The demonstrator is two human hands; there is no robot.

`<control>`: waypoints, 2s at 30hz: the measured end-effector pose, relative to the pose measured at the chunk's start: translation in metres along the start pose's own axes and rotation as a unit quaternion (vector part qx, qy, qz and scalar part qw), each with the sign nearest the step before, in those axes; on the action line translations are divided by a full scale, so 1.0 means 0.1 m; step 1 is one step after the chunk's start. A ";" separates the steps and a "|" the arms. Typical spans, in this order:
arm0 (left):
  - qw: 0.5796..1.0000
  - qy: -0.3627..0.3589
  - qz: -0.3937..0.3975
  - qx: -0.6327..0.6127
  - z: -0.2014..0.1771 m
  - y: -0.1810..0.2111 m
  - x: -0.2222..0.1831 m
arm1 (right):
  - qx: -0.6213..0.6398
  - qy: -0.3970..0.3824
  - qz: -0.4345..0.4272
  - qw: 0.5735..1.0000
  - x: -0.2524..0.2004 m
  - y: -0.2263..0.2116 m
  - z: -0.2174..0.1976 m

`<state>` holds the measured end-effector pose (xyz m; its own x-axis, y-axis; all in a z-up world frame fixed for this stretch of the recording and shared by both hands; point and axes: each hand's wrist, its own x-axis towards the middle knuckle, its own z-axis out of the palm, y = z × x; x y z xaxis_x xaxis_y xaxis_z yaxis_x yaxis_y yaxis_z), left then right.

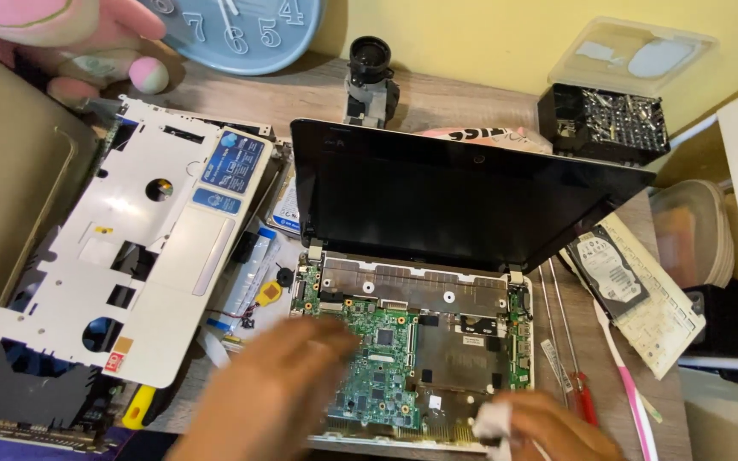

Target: Disassembling a laptop and wiping the screen with a cloth.

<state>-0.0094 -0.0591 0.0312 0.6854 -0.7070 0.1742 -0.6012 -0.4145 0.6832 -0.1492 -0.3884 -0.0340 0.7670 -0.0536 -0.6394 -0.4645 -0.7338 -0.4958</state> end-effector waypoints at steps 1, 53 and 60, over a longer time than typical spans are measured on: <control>0.993 0.057 -0.043 0.095 -0.11 -0.05 0.00 | -0.081 0.243 -0.176 0.951 -0.21 -0.28 0.05; 0.951 -0.108 -0.249 0.152 -0.16 -0.53 -0.18 | 0.382 0.094 -0.157 0.906 0.66 -0.88 0.06; 0.952 -0.103 -0.241 0.160 -0.18 -0.52 -0.18 | 0.406 0.089 -0.177 0.892 0.68 -0.85 0.07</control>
<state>0.0168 -0.0148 0.0053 0.8378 -0.4749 -0.2694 -0.3547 -0.8485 0.3927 -0.0608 -0.3245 -0.0395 0.9537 -0.0751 -0.2913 -0.2919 0.0029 -0.9564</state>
